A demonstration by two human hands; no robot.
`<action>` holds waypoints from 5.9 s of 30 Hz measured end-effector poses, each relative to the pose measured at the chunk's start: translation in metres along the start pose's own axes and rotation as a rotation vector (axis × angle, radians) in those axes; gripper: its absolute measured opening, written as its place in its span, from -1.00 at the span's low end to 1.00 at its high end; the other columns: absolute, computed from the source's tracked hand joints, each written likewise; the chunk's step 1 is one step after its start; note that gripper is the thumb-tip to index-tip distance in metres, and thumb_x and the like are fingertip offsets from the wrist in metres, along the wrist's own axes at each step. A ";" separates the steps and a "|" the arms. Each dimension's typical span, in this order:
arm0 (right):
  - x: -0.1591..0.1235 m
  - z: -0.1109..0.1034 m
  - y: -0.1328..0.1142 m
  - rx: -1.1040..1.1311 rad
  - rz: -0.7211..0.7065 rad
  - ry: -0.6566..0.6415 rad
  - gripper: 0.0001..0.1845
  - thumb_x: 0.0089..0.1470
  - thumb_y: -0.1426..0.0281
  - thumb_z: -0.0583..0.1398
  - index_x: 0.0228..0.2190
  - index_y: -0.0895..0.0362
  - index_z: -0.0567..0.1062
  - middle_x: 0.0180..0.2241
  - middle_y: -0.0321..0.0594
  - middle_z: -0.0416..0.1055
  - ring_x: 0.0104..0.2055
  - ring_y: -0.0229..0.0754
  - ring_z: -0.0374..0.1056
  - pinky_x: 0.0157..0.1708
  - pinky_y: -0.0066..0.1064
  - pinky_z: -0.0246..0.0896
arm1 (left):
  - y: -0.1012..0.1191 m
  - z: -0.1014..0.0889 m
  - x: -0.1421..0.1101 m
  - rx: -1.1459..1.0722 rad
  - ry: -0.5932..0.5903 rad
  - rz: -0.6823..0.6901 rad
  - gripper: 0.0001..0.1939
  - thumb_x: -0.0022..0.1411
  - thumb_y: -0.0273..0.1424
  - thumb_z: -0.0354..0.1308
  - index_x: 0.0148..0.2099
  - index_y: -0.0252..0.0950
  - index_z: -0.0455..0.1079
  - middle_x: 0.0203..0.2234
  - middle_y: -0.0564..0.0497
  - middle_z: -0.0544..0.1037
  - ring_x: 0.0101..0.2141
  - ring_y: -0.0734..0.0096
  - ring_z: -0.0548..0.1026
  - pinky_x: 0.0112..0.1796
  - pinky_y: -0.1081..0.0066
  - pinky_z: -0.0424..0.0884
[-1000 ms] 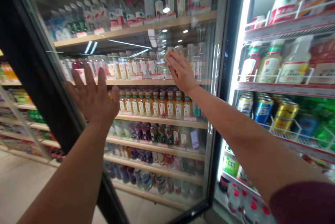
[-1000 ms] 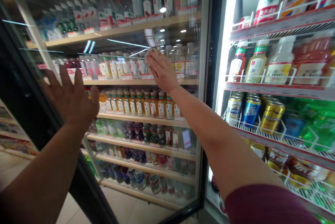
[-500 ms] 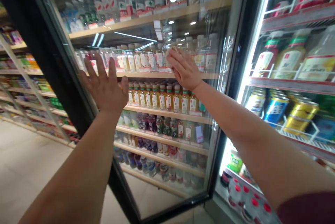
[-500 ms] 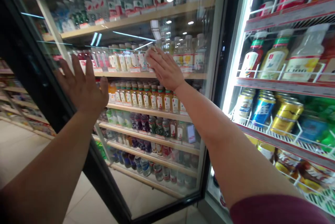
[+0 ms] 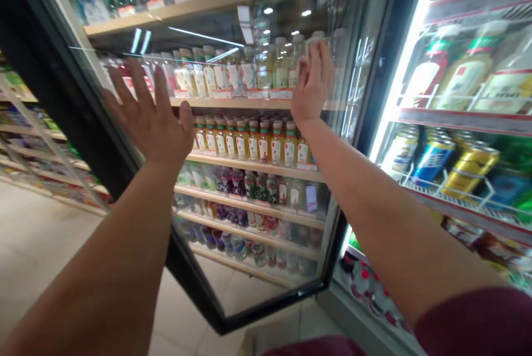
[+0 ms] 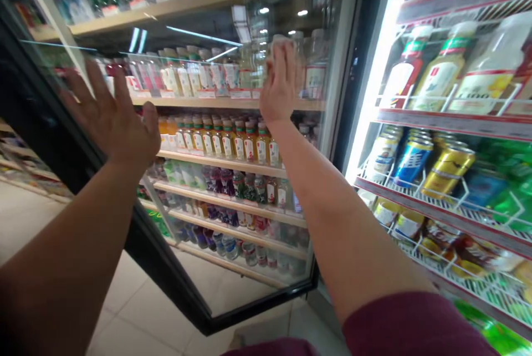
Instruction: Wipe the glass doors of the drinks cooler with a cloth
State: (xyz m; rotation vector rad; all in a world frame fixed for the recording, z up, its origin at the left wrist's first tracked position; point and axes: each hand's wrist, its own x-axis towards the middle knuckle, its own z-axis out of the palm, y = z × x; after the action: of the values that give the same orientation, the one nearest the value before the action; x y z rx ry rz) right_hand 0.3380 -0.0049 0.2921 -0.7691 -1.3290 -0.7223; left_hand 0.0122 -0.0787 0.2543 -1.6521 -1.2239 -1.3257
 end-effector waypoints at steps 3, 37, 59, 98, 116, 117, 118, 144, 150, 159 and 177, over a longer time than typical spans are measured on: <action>-0.003 0.000 -0.001 -0.051 -0.098 -0.125 -0.38 0.52 0.14 -0.18 0.35 0.08 0.37 0.44 -0.16 0.17 0.59 0.00 -0.21 0.55 0.11 -0.28 | -0.001 0.002 0.000 0.007 0.006 0.004 -0.17 0.53 0.07 -0.14 0.61 -0.28 -0.09 0.55 0.13 -0.26 0.52 0.20 -0.41 0.46 -0.10 -0.40; -0.029 -0.009 -0.016 -0.081 -0.470 -0.216 -0.41 0.48 0.20 -0.14 0.32 0.06 0.41 0.41 -0.15 0.26 0.51 0.06 0.05 0.50 0.15 -0.02 | 0.011 -0.004 0.000 -0.074 -0.050 -0.124 -0.12 0.42 0.14 -0.20 0.60 -0.21 -0.06 0.54 0.28 -0.31 0.48 0.31 -0.53 0.46 0.14 -0.56; -0.025 -0.012 -0.021 -0.129 -0.348 -0.205 -0.39 0.53 0.17 -0.22 0.44 -0.05 0.21 0.46 -0.15 0.16 0.56 -0.05 -0.07 0.52 0.11 -0.01 | -0.001 0.010 0.004 -0.071 -0.037 -0.111 -0.15 0.42 0.13 -0.17 0.60 -0.10 -0.09 0.51 0.49 -0.38 0.49 0.41 -0.56 0.45 0.21 -0.64; 0.010 0.002 -0.007 0.111 -0.424 -0.279 -0.33 0.45 0.06 -0.18 0.42 -0.06 0.26 0.47 -0.41 0.13 0.60 -0.05 -0.27 0.57 0.10 -0.34 | 0.011 -0.002 0.001 0.013 -0.078 -0.130 -0.13 0.44 0.13 -0.41 0.61 -0.20 -0.13 0.53 0.33 -0.36 0.31 0.84 -0.82 0.42 0.25 -0.65; 0.000 -0.005 -0.021 -0.041 -0.260 -0.196 -0.39 0.44 0.26 -0.12 0.40 0.04 0.27 0.49 -0.21 0.09 0.58 -0.07 -0.18 0.55 0.16 -0.22 | 0.010 0.000 0.002 0.018 -0.067 -0.155 -0.07 0.39 0.18 -0.30 0.61 -0.24 -0.09 0.55 0.31 -0.29 0.51 0.30 -0.48 0.48 0.15 -0.51; 0.000 -0.004 -0.020 -0.043 -0.236 -0.133 -0.39 0.43 0.27 -0.12 0.40 0.07 0.27 0.49 -0.18 0.08 0.58 -0.07 -0.19 0.55 0.15 -0.23 | 0.009 0.000 0.002 0.006 -0.069 -0.153 -0.08 0.39 0.17 -0.29 0.61 -0.20 -0.09 0.54 0.33 -0.29 0.50 0.34 -0.50 0.48 0.15 -0.52; 0.000 -0.004 -0.020 -0.040 -0.252 -0.139 -0.39 0.42 0.26 -0.09 0.40 0.08 0.28 0.49 -0.18 0.09 0.58 -0.06 -0.20 0.54 0.17 -0.22 | 0.009 -0.001 0.003 -0.008 -0.067 -0.150 -0.12 0.40 0.14 -0.28 0.61 -0.12 -0.10 0.54 0.37 -0.28 0.49 0.40 -0.52 0.48 0.17 -0.52; -0.015 -0.010 -0.022 -0.034 -0.399 -0.431 -0.34 0.36 0.24 0.02 0.43 -0.07 0.26 0.46 -0.28 0.16 0.58 0.04 -0.14 0.53 0.22 -0.16 | 0.006 0.003 -0.001 -0.036 -0.050 -0.098 -0.14 0.43 0.15 -0.36 0.62 -0.10 -0.15 0.53 0.31 -0.40 0.37 0.52 -0.72 0.43 0.26 -0.61; -0.019 -0.003 -0.016 0.119 -0.440 -0.378 -0.35 0.34 0.31 0.00 0.40 0.07 0.30 0.47 -0.18 0.14 0.57 0.08 -0.13 0.53 0.24 -0.19 | 0.004 0.006 0.000 -0.032 -0.022 -0.081 -0.15 0.48 0.08 -0.28 0.60 -0.29 -0.11 0.54 0.22 -0.36 0.45 0.35 -0.62 0.44 0.13 -0.56; -0.025 -0.002 -0.019 0.100 -0.646 -0.492 -0.29 0.28 0.31 0.05 0.43 0.01 0.24 0.45 -0.28 0.17 0.56 0.07 -0.09 0.53 0.20 -0.19 | 0.004 0.002 -0.001 0.042 -0.009 -0.055 -0.23 0.54 0.00 -0.19 0.61 -0.28 -0.08 0.55 0.19 -0.30 0.52 0.08 -0.36 0.48 -0.12 -0.36; -0.040 -0.001 -0.020 0.058 -0.272 -0.143 -0.31 0.29 0.44 0.00 0.41 0.14 0.28 0.46 -0.09 0.14 0.58 0.11 -0.17 0.55 0.23 -0.21 | 0.002 0.003 -0.001 0.001 -0.001 -0.057 -0.20 0.49 0.02 -0.17 0.59 -0.30 0.00 0.56 0.12 -0.22 0.52 0.13 -0.39 0.49 -0.10 -0.40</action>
State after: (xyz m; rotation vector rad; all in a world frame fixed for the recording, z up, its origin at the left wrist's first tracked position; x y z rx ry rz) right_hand 0.3179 -0.0158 0.2537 -0.6079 -1.5970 -0.8515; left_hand 0.0149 -0.0769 0.2524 -1.6282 -1.2814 -1.3585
